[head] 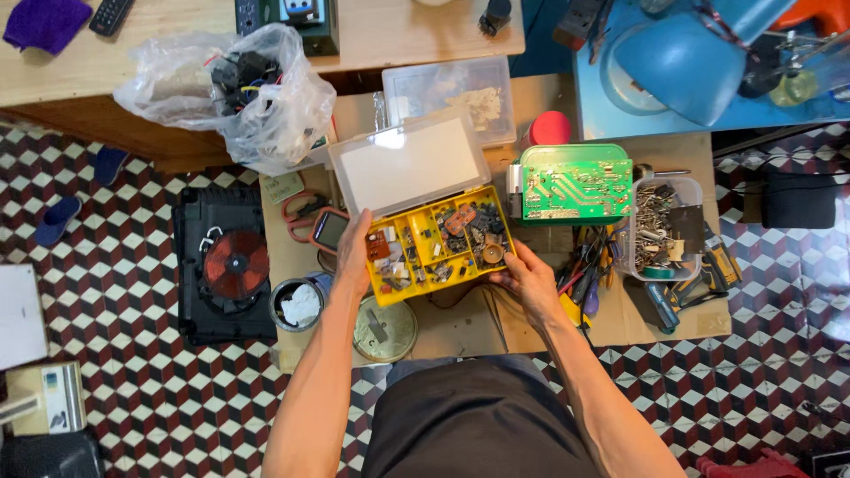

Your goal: The person sorts through various electronic components and tools on a cluttered workbench. They open and close several storage containers, handle small parts, and inspect a component under a lamp.

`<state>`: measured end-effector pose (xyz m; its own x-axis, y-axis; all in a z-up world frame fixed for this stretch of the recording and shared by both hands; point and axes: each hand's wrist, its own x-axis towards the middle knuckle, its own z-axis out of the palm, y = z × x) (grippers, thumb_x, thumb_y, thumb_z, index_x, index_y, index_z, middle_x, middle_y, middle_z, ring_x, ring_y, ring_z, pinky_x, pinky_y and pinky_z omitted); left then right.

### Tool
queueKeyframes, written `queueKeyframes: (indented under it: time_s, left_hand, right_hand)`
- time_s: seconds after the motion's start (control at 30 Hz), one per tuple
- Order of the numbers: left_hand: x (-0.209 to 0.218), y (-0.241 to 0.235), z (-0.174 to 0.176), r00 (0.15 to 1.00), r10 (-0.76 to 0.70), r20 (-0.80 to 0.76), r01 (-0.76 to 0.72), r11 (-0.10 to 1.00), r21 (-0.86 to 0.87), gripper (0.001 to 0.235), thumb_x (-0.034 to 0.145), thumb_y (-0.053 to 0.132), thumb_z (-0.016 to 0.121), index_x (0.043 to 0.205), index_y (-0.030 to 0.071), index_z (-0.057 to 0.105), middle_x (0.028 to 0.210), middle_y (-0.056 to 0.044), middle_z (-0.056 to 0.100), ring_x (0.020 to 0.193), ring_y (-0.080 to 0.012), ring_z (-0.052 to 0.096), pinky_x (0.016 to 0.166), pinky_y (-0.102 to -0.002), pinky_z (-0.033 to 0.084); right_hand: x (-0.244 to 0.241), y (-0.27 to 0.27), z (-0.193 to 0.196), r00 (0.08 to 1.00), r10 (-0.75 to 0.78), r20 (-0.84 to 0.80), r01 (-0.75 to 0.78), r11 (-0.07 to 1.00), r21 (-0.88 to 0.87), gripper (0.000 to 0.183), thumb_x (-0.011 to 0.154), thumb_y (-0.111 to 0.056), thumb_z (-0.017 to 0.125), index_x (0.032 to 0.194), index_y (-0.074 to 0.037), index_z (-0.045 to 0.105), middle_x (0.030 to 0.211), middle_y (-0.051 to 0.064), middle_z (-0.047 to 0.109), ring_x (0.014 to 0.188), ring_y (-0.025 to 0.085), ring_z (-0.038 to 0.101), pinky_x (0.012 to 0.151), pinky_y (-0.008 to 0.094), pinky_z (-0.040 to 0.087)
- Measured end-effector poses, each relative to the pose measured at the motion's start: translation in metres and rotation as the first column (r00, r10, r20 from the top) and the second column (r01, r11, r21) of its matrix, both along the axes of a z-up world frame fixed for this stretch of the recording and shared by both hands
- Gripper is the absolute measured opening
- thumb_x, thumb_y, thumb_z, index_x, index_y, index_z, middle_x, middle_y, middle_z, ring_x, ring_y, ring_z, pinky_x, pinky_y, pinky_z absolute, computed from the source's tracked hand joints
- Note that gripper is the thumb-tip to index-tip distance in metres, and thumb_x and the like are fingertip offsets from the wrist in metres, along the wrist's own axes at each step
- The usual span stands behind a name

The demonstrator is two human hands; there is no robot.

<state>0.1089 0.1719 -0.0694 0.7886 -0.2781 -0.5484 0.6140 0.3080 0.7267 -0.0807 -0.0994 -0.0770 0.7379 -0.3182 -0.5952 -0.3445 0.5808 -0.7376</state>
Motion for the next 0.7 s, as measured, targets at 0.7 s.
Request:
queueKeyframes:
  time_s: [0.7]
  left_hand:
    - [0.019,0.006,0.032,0.927,-0.063,0.37,-0.06,0.948,0.311,0.048,0.1,0.052,0.063,0.114,0.006,0.065,0.1,0.0,0.062,0.092,-0.0072,0.055,0.082,-0.024,0.047]
  right_hand:
    - [0.017,0.012,0.054,0.996,0.059,0.064,-0.066,0.991,0.117,0.042,0.104,-0.015,0.052,0.142,0.004,0.052,0.13,0.013,0.065,0.107,0.023,0.067,0.094,0.038,0.055]
